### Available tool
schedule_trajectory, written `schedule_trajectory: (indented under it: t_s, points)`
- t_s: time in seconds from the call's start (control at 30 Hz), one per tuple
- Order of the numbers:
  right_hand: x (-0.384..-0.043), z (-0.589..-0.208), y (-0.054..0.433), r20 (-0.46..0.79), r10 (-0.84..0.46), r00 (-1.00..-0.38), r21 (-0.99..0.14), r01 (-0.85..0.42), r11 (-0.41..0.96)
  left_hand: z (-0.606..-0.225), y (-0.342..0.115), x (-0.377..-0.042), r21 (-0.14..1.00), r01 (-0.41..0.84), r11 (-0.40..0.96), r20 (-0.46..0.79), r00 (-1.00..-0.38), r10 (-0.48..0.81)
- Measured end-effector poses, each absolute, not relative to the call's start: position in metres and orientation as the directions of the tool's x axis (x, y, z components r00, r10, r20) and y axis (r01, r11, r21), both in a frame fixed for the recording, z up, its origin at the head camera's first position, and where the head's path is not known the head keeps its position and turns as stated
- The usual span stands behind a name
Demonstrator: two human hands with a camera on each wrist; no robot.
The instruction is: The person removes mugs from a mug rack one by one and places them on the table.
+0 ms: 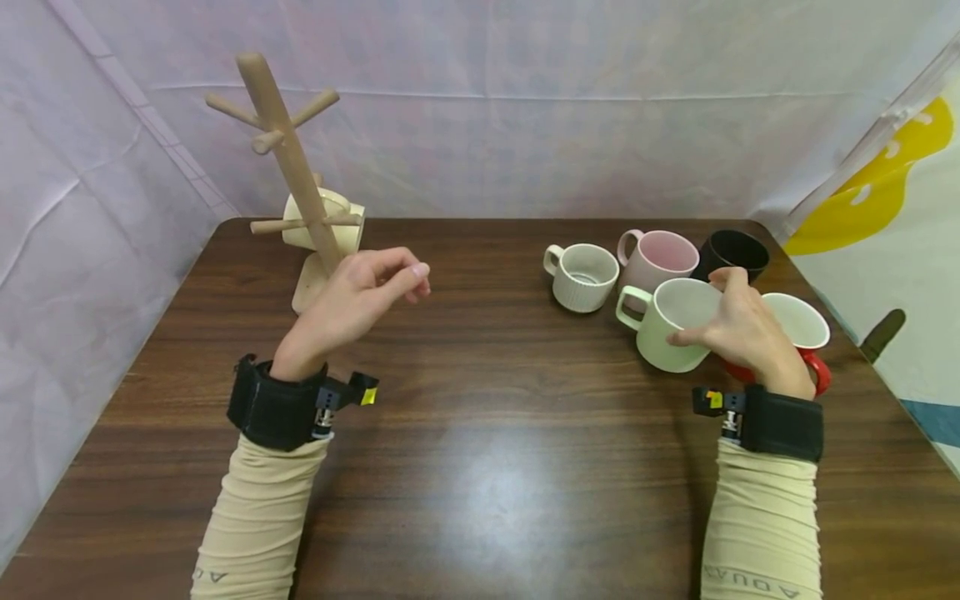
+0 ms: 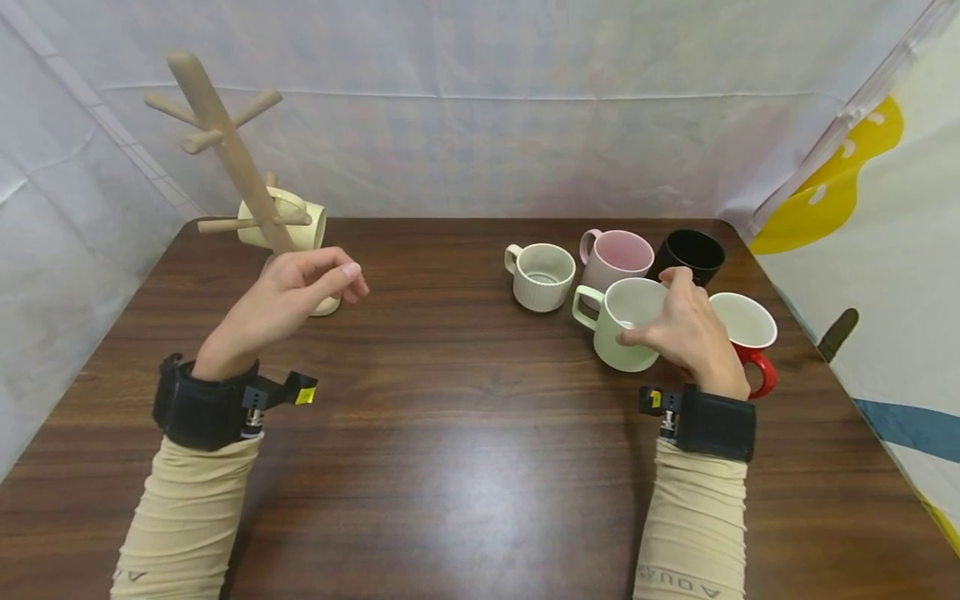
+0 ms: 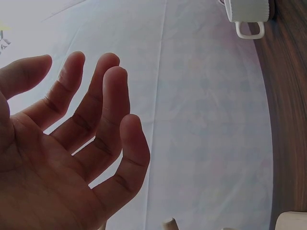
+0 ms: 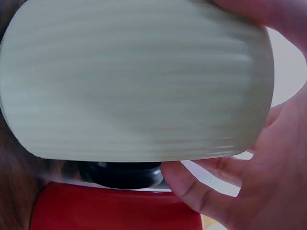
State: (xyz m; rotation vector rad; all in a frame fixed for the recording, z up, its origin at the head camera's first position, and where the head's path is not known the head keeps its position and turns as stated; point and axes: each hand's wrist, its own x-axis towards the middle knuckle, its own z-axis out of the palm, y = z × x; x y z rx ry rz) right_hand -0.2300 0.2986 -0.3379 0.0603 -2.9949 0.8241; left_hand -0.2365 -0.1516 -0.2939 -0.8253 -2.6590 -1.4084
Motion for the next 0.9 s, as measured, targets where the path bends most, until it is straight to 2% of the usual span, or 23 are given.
schedule_trajectory:
  t_s: [0.6,0.73,0.9]
  points:
    - [-0.229,-0.331,0.297,-0.068,-0.083,-0.994,-0.466,-0.042,0.884,-0.298,-0.150,-0.240,0.777,0.455,0.435,0.241,-0.853,0.462]
    - [-0.225,-0.324,0.295,0.045,-0.096,-0.994,-0.495,-0.106,0.862,-0.298,-0.150,-0.240,0.776,0.452,0.439,0.239,-0.856,0.459]
    - [-0.217,-0.315,0.287,0.337,-0.079,-0.938,-0.474,-0.242,0.847,-0.297,-0.150,-0.240,0.779,0.444,0.442,0.232,-0.860,0.455]
